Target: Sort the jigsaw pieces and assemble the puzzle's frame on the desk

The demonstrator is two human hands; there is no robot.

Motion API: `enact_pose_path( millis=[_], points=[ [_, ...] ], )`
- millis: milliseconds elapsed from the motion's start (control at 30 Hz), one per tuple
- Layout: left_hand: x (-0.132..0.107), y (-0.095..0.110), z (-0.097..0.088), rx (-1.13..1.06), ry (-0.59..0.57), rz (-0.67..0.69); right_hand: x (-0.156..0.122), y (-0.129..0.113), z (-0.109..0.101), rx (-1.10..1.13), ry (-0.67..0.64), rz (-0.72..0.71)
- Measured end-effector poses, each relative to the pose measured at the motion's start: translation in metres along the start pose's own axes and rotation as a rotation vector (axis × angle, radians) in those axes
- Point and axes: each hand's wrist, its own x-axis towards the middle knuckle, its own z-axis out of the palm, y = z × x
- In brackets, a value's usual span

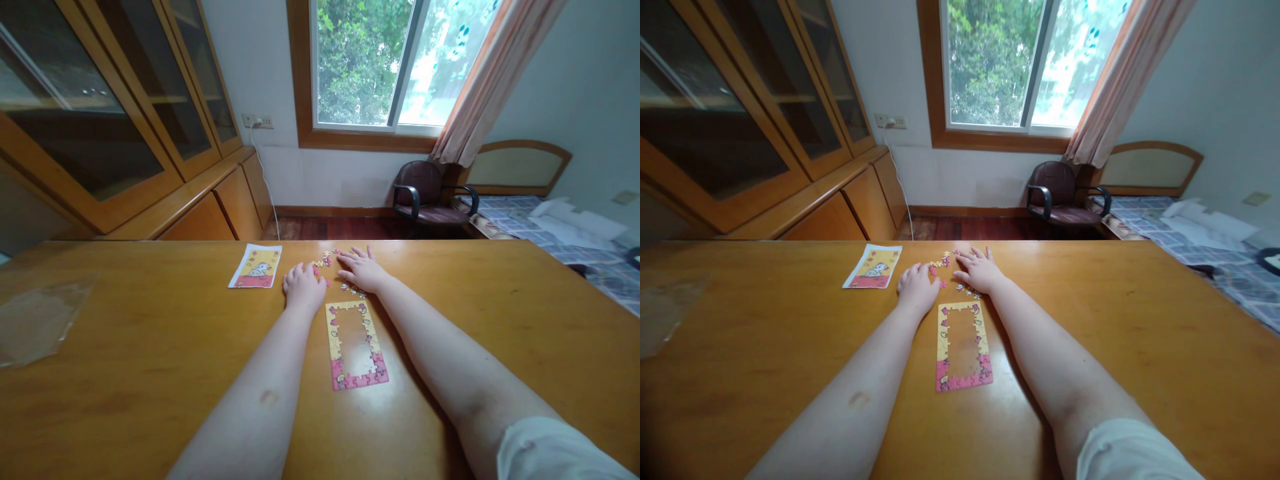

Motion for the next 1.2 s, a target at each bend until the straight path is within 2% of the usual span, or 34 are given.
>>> enact_pose_path(
  millis=[167, 300, 400, 500, 833, 1033, 1100, 1200],
  points=[
    [0.000, 0.001, -0.001, -0.011, -0.026, -0.030, -0.001, -0.001, -0.005, 0.011, 0.048, -0.017],
    [-0.001, 0.002, -0.003, -0.060, -0.030, 0.034, -0.001, -0.012, -0.005, 0.027, -0.014, -0.149],
    [-0.002, 0.003, -0.006, -0.088, -0.006, 0.065, 0.001, -0.019, -0.001, 0.012, -0.063, -0.177],
    [-0.002, 0.004, -0.009, -0.113, 0.009, 0.039, 0.003, -0.020, 0.002, 0.026, -0.083, -0.186],
    [0.001, -0.001, -0.014, -0.128, 0.013, -0.032, -0.002, -0.019, -0.012, 0.101, -0.008, -0.231],
    [0.003, -0.003, -0.012, -0.103, -0.011, -0.011, -0.007, -0.021, -0.013, 0.144, -0.006, -0.370],
    [0.003, -0.003, -0.012, -0.112, -0.009, -0.014, -0.007, -0.019, -0.011, 0.158, 0.029, -0.339],
    [0.003, -0.003, -0.013, -0.126, -0.001, -0.046, -0.004, -0.013, -0.008, 0.163, 0.081, -0.163]
  ],
)
